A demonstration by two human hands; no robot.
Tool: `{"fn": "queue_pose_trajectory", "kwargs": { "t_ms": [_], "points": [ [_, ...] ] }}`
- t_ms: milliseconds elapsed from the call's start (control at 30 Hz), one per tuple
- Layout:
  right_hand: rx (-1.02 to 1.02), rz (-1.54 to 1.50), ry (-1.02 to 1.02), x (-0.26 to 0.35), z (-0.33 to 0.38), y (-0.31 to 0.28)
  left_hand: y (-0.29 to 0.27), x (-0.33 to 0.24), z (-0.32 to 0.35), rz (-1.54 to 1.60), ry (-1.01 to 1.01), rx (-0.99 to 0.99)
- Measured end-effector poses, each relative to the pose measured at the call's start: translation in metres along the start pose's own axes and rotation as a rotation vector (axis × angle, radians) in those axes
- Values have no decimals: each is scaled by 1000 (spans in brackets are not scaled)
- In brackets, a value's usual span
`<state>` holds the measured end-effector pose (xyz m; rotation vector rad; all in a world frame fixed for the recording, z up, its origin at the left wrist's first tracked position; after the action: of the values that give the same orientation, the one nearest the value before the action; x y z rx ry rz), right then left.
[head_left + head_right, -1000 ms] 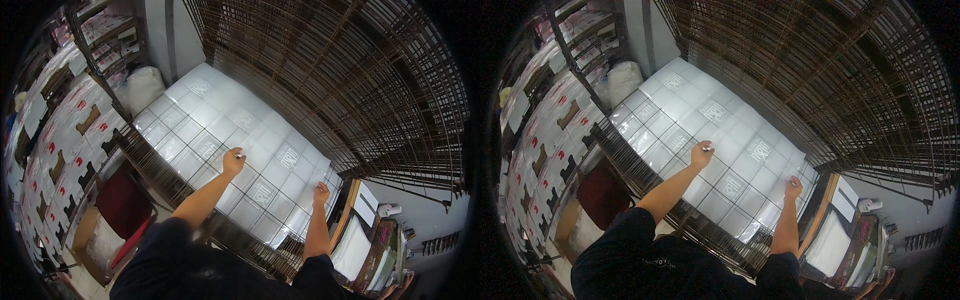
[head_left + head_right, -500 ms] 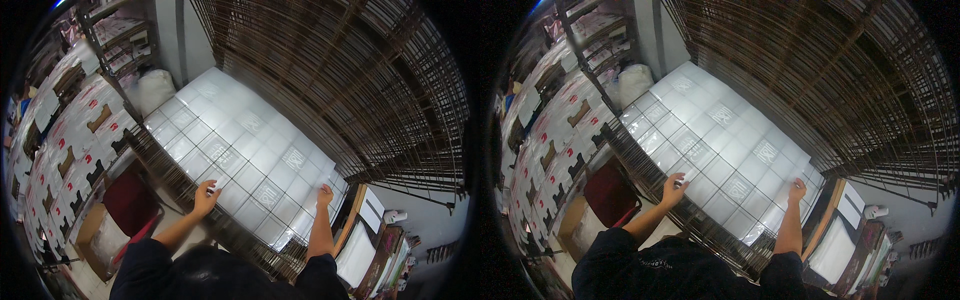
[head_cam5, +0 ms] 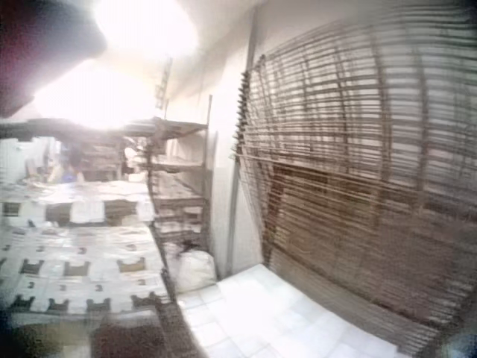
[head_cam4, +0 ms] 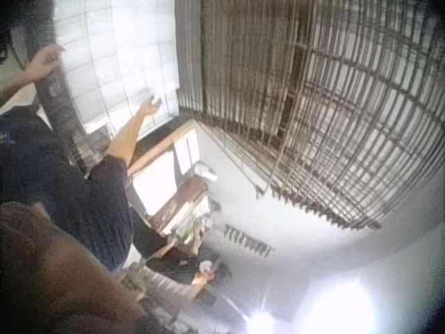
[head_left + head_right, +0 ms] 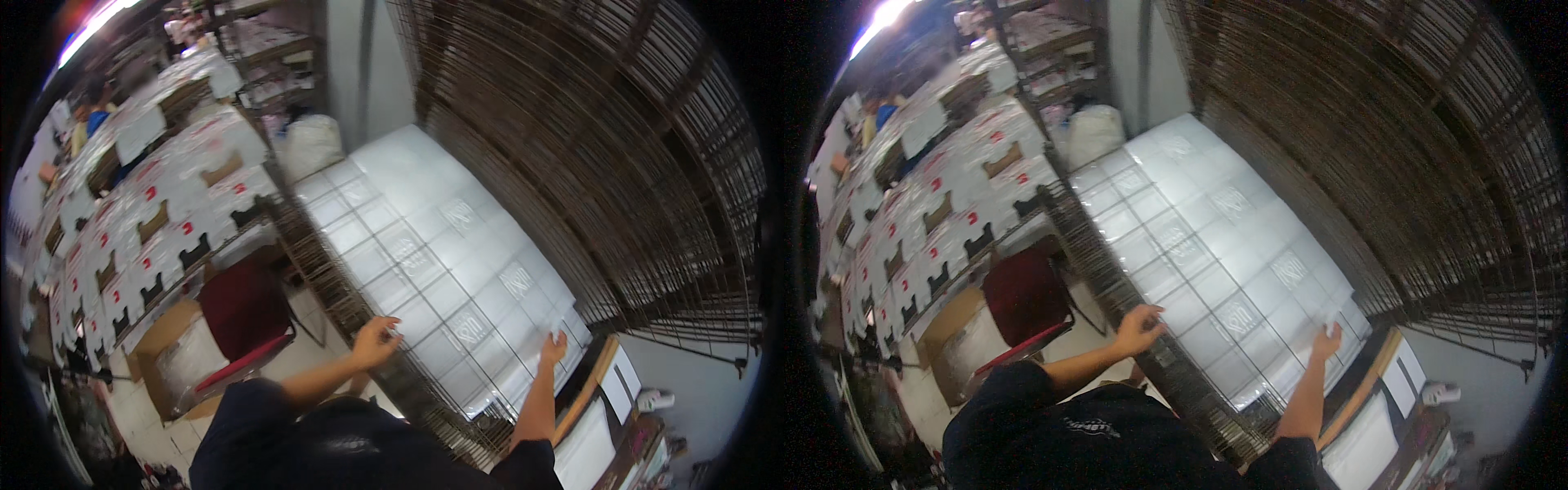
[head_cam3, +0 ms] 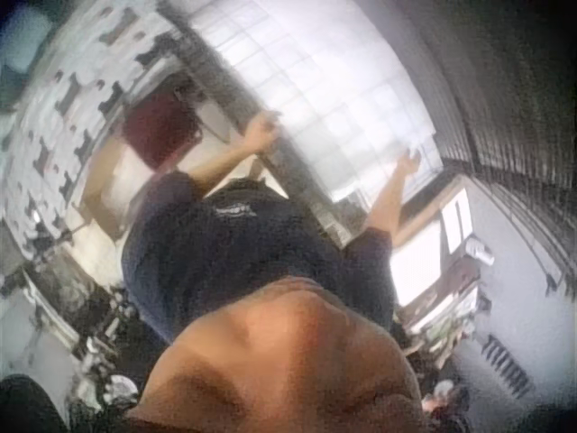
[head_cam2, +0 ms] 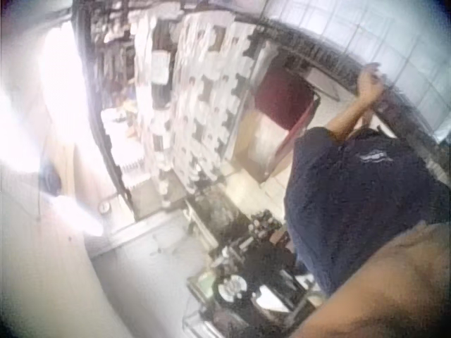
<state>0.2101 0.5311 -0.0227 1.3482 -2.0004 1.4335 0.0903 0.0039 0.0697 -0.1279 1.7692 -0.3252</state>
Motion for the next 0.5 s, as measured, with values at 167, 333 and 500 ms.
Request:
{"fn": "queue_pose_trajectory", "kwargs": {
  "t_ms": [167,333,500],
  "points": [
    [43,-373,170,-11,31,-51,0,-8,35,-135,26,139],
    [-118,-378,234,-47,55,-164,-5,-10,77,-138,136,229],
    [-519,-132,323,-111,97,-284,-23,-11,108,-306,266,200]
  ]
}}
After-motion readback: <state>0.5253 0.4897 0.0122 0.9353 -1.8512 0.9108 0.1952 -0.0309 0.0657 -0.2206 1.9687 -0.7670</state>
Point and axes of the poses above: each hand's wrist, its own z-axis away from the middle knuckle, its own y-axis out of the palm, x = y × z, the point moved 2 cm from there along -z, towards the middle knuckle, and after that the axes turned 11 degrees about -x, right-handed, at the moved point
